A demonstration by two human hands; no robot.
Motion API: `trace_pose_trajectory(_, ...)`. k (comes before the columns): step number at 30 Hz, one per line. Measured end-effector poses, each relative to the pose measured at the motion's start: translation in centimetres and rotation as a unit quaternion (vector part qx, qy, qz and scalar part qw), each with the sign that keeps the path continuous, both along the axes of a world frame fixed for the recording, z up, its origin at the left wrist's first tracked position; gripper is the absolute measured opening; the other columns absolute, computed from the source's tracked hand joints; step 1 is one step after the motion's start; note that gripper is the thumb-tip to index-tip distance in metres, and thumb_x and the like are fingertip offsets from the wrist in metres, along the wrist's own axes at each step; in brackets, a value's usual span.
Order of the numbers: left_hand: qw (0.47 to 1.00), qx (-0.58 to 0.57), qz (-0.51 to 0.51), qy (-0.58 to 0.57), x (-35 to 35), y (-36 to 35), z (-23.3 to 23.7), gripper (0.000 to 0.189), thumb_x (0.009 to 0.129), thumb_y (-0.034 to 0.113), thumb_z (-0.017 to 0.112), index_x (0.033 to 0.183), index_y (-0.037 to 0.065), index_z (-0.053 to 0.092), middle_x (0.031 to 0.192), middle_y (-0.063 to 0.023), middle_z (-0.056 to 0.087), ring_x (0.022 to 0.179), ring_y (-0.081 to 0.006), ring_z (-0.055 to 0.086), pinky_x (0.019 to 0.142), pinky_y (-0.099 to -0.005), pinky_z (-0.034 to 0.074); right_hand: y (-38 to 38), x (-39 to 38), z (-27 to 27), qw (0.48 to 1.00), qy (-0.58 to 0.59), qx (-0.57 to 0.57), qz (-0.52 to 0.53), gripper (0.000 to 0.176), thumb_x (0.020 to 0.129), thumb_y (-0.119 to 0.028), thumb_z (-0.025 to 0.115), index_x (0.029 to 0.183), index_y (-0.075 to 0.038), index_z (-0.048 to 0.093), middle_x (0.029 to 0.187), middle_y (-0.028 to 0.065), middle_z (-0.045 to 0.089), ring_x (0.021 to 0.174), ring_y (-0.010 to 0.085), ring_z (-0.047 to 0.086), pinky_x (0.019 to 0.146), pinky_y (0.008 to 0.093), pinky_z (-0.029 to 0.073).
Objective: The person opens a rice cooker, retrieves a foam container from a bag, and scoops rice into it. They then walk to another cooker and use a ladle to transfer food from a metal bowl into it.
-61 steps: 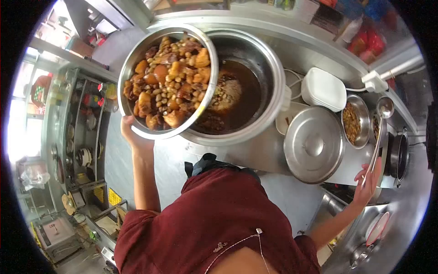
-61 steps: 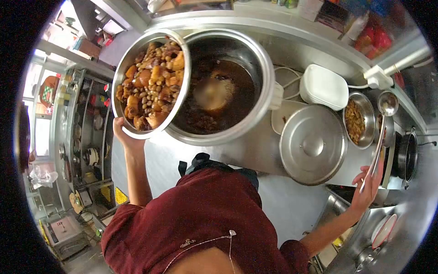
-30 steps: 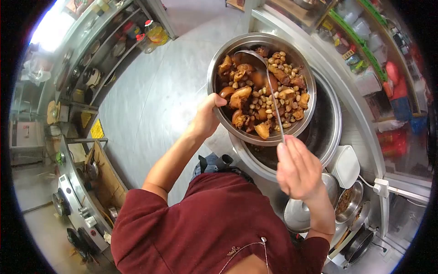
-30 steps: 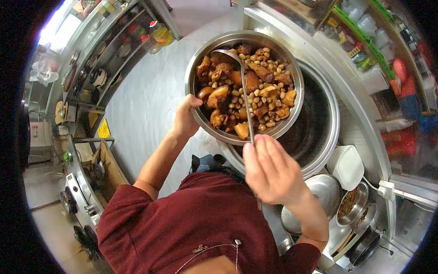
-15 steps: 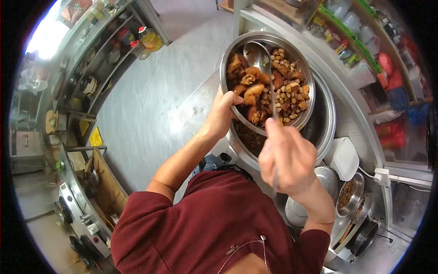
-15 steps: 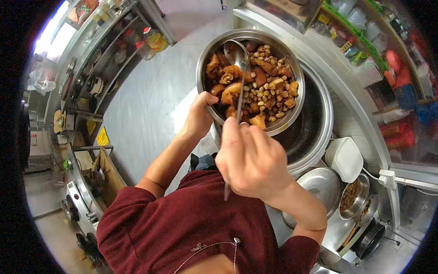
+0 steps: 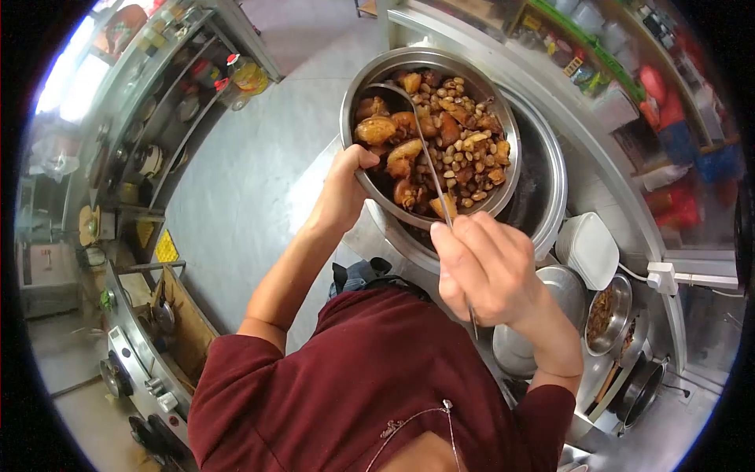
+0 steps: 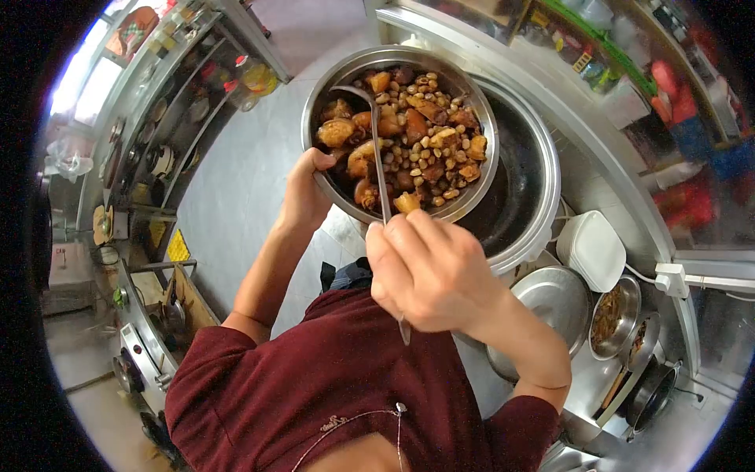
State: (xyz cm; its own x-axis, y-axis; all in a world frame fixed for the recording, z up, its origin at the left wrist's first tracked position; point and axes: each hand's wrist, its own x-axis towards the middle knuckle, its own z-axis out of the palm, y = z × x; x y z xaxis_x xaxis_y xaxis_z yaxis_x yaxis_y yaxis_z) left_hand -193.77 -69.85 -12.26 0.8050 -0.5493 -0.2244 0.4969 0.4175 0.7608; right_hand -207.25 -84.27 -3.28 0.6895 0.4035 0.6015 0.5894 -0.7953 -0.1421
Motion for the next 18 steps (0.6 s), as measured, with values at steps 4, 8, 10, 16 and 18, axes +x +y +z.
trace_pose_trajectory(4, 1.000, 0.000, -0.009, -0.007, -0.6, -0.4, 0.6, 0.044, 0.071, 0.018, 0.043, 0.110, -0.003, 0.040, 0.097, -0.0127, 0.052, 0.085, -0.0240, 0.055, 0.067, -0.0402, 0.049, -0.3, -1.6, 1.3, 0.995, 0.020, 0.093, 0.028, 0.024, 0.061, -0.009, 0.053, 0.080, 0.006, 0.052, 0.068, 0.0099, 0.049, 0.052, 0.0200, 0.048, 0.041, 0.0287, 0.039)
trace_pose_trajectory(8, 0.996, 0.068, -0.010, -0.054, -0.6, -0.4, 0.0, 0.051, 0.069, 0.019, 0.042, 0.117, 0.005, 0.034, 0.099, -0.0107, 0.049, 0.087, -0.0218, 0.052, 0.063, -0.0379, 0.050, -0.3, -0.9, 1.6, 0.920, 0.161, 0.355, -0.047, 0.012, 0.073, -0.006, 0.045, 0.075, 0.004, 0.053, 0.067, 0.0120, 0.054, 0.052, 0.0173, 0.051, 0.043, 0.0273, 0.041)
trace_pose_trajectory(10, 0.998, 0.052, -0.024, -0.010, -0.6, -0.5, -0.2, 0.048, 0.070, 0.019, 0.042, 0.115, 0.005, 0.037, 0.098, -0.0105, 0.049, 0.088, -0.0212, 0.050, 0.063, -0.0376, 0.049, -1.2, 0.5, 2.0, 0.787, 0.220, 0.564, -0.122, 0.021, 0.079, -0.008, 0.038, 0.076, 0.004, 0.055, 0.065, 0.0117, 0.056, 0.050, 0.0146, 0.052, 0.045, 0.0247, 0.043)
trace_pose_trajectory(16, 0.996, 0.086, 0.008, 0.005, -0.7, -0.1, -0.3, 0.036, 0.074, 0.020, 0.039, 0.100, -0.004, 0.050, 0.097, -0.0134, 0.056, 0.086, -0.0238, 0.055, 0.077, -0.0363, 0.044, -4.9, -1.6, 2.5, 0.793, 0.234, 0.549, -0.124, 0.028, 0.077, -0.013, 0.036, 0.078, 0.007, 0.055, 0.064, 0.0169, 0.057, 0.048, 0.0195, 0.054, 0.045, 0.0247, 0.045)
trace_pose_trajectory(18, 0.996, 0.092, 0.007, 0.022, -0.8, -0.2, -0.3, 0.033, 0.074, 0.020, 0.038, 0.095, -0.004, 0.050, 0.094, -0.0129, 0.056, 0.083, -0.0236, 0.055, 0.076, -0.0369, 0.044, -5.6, -2.0, 1.6, 0.730, 0.229, 0.630, -0.131, 0.029, 0.077, -0.016, 0.038, 0.080, 0.007, 0.055, 0.063, 0.0180, 0.057, 0.045, 0.0207, 0.054, 0.043, 0.0266, 0.045)
